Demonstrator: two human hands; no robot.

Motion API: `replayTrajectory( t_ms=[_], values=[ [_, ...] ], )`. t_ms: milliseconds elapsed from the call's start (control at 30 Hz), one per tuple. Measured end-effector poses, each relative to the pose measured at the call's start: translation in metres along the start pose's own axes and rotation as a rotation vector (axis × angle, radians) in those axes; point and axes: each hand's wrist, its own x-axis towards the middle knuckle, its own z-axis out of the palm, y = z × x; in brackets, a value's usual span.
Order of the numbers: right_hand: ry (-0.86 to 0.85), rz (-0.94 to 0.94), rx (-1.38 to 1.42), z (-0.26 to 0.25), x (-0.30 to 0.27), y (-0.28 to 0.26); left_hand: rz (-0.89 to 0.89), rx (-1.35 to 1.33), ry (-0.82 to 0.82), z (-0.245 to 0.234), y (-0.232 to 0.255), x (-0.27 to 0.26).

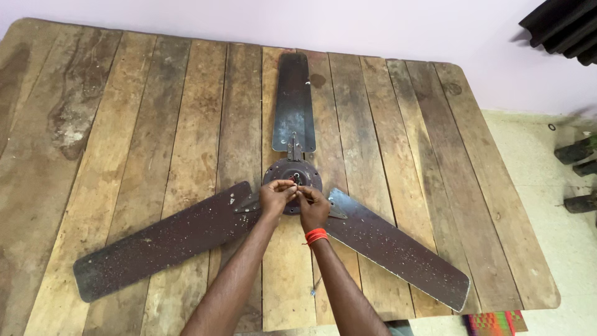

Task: The person uses a screwdriver to tighten screws on the central hub of a ceiling fan lying on a wooden table. The hands hold the fan steady while turning the screwdriver on multiple fasteners around the hub.

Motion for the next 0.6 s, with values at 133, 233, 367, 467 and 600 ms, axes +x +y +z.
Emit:
replayTrajectory(
  t_ms=[133, 233, 367, 467, 600],
  values=[
    [0.033, 0.073, 0.063, -0.006, 0.003, 0.001, -0.072, -0.188, -0.030, 0.004, 0.001, -0.005],
    [0.004, 0.166, 0.132, -0.009, 0.005, 0.003, -0.108, -0.197, 0.004, 0.008, 0.005, -0.010],
    [-0.065, 0.186, 0.116, -0.012, -0.003, 0.010, -0.048, 0.024, 0.054, 0.003, 0.003, -0.027],
    [-0.068, 0.123, 0.023, -0.015, -0.016, 0.015, -0.007, 0.096, -0.002, -0.003, -0.001, -0.037],
    [-0.108, 0.226, -0.109, -0.022, -0.040, 0.016, 0.322, 0.627, 0.060, -0.023, -0.012, -0.065]
  ],
)
